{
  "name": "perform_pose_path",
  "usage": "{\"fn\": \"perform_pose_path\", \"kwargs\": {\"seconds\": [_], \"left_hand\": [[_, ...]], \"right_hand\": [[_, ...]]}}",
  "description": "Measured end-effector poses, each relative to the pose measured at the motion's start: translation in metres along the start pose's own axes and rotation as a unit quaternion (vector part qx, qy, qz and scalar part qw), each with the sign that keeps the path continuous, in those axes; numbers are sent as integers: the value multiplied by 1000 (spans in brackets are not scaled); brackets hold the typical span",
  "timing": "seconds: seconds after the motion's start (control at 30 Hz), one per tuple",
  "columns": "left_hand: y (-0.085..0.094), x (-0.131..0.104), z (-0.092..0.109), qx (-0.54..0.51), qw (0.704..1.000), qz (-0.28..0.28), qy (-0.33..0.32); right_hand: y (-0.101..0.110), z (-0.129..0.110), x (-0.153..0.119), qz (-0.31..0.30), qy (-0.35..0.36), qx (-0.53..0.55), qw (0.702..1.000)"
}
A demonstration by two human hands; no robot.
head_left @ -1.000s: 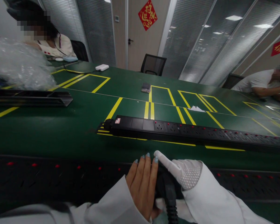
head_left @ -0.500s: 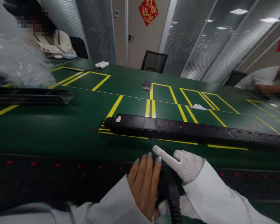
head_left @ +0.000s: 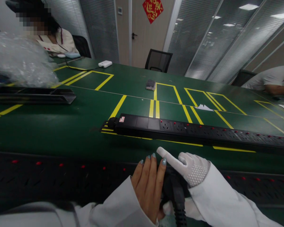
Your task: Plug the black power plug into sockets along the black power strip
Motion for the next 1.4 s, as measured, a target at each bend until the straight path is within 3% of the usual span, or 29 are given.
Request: {"fn": "perform_pose_path", "kwargs": {"seconds": [1.4], "left_hand": [[-1,0,-1,-2,1000,3,-2]], "right_hand": [[-7,4,-1,5,9,35,999]]}}
Point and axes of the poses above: each hand's wrist, its own x-axis towards the middle knuckle, its own y-axis out of the back of the hand, z = x × y, the point moved 1 cm from there along x, towards the middle knuckle, and after that the axes turned 5 degrees about -y, right-handed, at the moved point
